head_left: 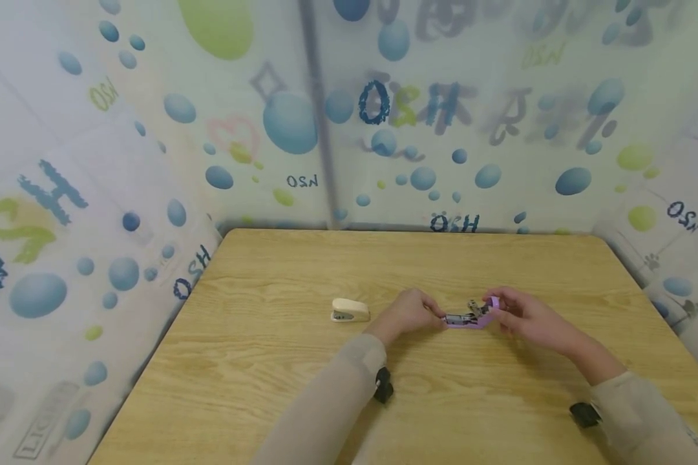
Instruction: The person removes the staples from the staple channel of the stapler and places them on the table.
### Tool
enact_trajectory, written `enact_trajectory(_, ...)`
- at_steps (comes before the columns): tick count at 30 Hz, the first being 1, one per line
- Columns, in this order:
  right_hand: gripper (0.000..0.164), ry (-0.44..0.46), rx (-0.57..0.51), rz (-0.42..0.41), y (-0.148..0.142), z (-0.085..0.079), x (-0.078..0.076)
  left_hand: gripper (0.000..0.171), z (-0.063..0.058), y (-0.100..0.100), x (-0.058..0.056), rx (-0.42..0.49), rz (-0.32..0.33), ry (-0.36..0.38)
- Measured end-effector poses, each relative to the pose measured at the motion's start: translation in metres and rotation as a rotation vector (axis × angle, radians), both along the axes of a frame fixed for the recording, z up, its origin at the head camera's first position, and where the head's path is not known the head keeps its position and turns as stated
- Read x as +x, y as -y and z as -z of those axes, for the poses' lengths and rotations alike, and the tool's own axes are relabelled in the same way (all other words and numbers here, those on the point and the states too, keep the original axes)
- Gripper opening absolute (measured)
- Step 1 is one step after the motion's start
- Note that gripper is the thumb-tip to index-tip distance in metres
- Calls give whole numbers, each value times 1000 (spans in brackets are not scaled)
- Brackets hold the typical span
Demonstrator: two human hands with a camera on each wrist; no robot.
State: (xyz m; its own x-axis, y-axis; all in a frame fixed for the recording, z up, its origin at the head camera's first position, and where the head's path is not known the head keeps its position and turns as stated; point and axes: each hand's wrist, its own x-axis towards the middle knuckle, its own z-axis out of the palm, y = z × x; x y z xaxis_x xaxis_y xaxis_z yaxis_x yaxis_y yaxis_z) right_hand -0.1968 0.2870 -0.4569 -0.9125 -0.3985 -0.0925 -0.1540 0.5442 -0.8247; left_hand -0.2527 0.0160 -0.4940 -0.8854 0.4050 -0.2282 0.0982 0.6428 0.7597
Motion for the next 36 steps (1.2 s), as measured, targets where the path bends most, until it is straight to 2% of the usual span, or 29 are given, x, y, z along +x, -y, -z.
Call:
enact_trajectory(13,27,-102,184,36,-14,-2,9,10,-1,-2,4,4,-13,17)
enact_trajectory(16,30,-118,240,58,-18,0,11,9,-2,-2,3,2,-15,23)
enact_trajectory(21,42,-100,245,76,-22,3,14,8,-3,-3,2,-1,-12,26)
enact_trajectory(28,43,-84,249,73,-25,4,13,10,-2,-2,3,-9,-17,17)
enact_trajectory(32,51,-68,307,63,-25,-9,13,10,-2,-1,4,-4,-20,26)
enact_trajectory(36,53,-74,318,141,-18,-37,13,10,-4,-1,4,2,-19,31)
